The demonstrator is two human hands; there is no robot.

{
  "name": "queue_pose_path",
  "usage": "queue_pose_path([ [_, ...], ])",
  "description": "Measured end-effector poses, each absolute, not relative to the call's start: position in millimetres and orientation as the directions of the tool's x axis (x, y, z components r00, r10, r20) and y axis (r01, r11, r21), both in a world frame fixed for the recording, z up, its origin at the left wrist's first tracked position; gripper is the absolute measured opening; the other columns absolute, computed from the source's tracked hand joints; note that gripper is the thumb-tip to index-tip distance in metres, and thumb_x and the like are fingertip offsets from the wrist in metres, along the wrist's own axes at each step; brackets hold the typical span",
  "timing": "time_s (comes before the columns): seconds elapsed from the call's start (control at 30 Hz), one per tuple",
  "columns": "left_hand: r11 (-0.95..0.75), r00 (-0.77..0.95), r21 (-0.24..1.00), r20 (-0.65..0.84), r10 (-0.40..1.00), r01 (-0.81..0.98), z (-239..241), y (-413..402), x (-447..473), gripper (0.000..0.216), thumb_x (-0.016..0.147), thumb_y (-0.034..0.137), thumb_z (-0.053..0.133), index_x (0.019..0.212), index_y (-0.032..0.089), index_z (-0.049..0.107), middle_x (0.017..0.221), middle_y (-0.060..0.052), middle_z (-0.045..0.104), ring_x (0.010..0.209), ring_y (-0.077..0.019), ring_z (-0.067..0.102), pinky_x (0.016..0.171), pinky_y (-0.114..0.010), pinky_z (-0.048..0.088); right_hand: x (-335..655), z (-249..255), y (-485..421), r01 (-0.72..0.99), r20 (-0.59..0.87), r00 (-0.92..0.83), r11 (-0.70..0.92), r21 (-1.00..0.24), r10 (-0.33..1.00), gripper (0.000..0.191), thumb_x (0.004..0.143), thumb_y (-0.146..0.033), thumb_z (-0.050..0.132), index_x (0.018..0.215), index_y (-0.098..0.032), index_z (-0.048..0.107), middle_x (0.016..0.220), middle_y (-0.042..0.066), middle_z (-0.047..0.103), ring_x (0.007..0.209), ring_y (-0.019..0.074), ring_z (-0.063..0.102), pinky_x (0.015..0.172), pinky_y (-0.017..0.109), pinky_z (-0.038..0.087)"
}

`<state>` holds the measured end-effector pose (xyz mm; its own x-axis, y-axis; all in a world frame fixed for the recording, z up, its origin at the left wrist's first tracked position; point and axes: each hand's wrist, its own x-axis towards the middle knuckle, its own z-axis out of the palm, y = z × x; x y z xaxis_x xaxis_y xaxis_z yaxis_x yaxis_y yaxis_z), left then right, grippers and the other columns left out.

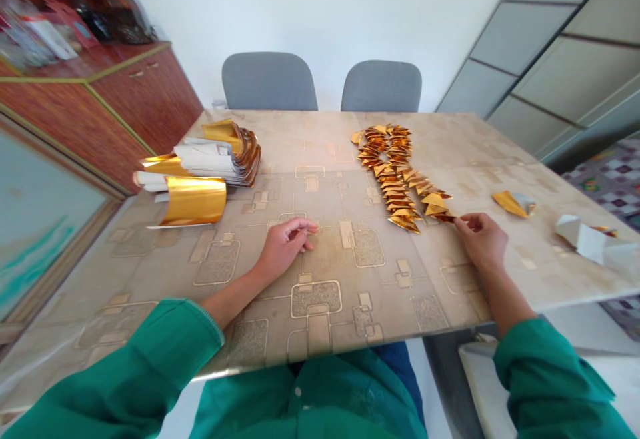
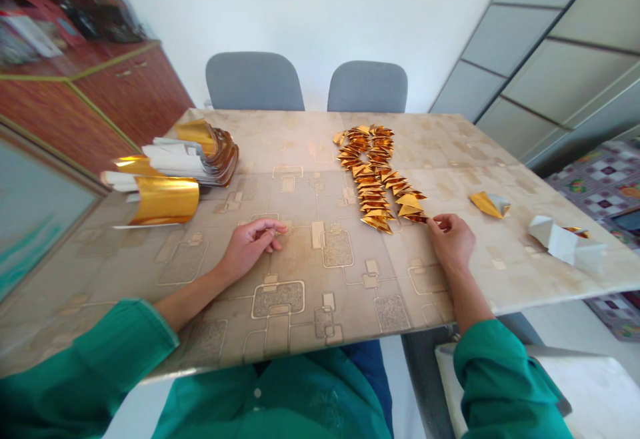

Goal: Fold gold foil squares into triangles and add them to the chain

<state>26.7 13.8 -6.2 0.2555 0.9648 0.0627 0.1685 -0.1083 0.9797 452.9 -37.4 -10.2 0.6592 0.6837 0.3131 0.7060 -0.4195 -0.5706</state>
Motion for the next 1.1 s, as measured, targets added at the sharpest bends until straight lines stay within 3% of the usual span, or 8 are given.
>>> queue_pose_path([
  [0.47,-0.105,0.268,0.978,0.054,0.962,0.182,-3.6,12.4,27.1,0.021,0.082,0.03,0.057,0.089,0.017,0.072,0.074,-0.003,0.072,0.056,-0.0114,0.066,0.051,-0.019,0.05,449.0,-7.0,-51.6,0.736,0.264,0.602,-0.396,-0.549,0.753,0.025,0.071,-0.041,0.064,0.083,-0.02,0.07,0.073,0.004,0.065,0.067,0.0192,0.057,0.066,0.033,0.042],
  [0.6,-0.118,0.282,0.974,0.06,0.957,0.194,-6.0,13.0,26.6,0.022,0.083,0.031,0.056,0.091,0.016,0.071,0.077,-0.003,0.073,0.059,-0.0116,0.067,0.052,-0.02,0.051,450.3,-8.6,-49.2,0.768,0.34,0.589,-0.377,-0.518,0.733,0.033,0.074,-0.047,0.058,0.083,-0.019,0.07,0.073,0.006,0.066,0.067,0.0209,0.058,0.068,0.035,0.043],
  [0.73,-0.137,0.29,0.972,0.077,0.954,0.193,-7.7,14.1,26.2,0.022,0.084,0.03,0.055,0.091,0.016,0.071,0.074,-0.002,0.072,0.058,-0.0117,0.067,0.052,-0.02,0.051,441.9,-7.1,-39.9,0.857,0.485,0.466,-0.24,-0.456,0.74,0.038,0.081,-0.049,0.048,0.081,-0.018,0.07,0.076,0.008,0.068,0.068,0.0211,0.057,0.072,0.037,0.045],
  [0.93,-0.195,0.266,0.964,0.144,0.953,0.179,-7.8,12.8,25.5,0.022,0.083,0.022,0.051,0.087,0.015,0.071,0.064,-0.001,0.069,0.056,-0.0111,0.066,0.052,-0.018,0.05,393.2,-1.1,-29.6,0.859,0.558,0.369,-0.043,-0.51,0.743,0.03,0.083,-0.043,0.054,0.084,-0.018,0.069,0.077,0.007,0.069,0.065,0.0185,0.057,0.067,0.033,0.046],
  [1.1,-0.339,0.281,0.908,0.268,0.922,0.245,-5.8,11.7,18.7,0.029,0.079,0.01,0.046,0.089,0.015,0.073,0.067,-0.001,0.071,0.056,-0.0106,0.066,0.054,-0.019,0.048,352.5,8.8,-15.8,0.929,0.595,0.071,0.164,-0.331,0.8,0.03,0.09,-0.041,0.05,0.089,-0.019,0.069,0.084,0.009,0.07,0.077,0.0213,0.06,0.078,0.037,0.046],
])
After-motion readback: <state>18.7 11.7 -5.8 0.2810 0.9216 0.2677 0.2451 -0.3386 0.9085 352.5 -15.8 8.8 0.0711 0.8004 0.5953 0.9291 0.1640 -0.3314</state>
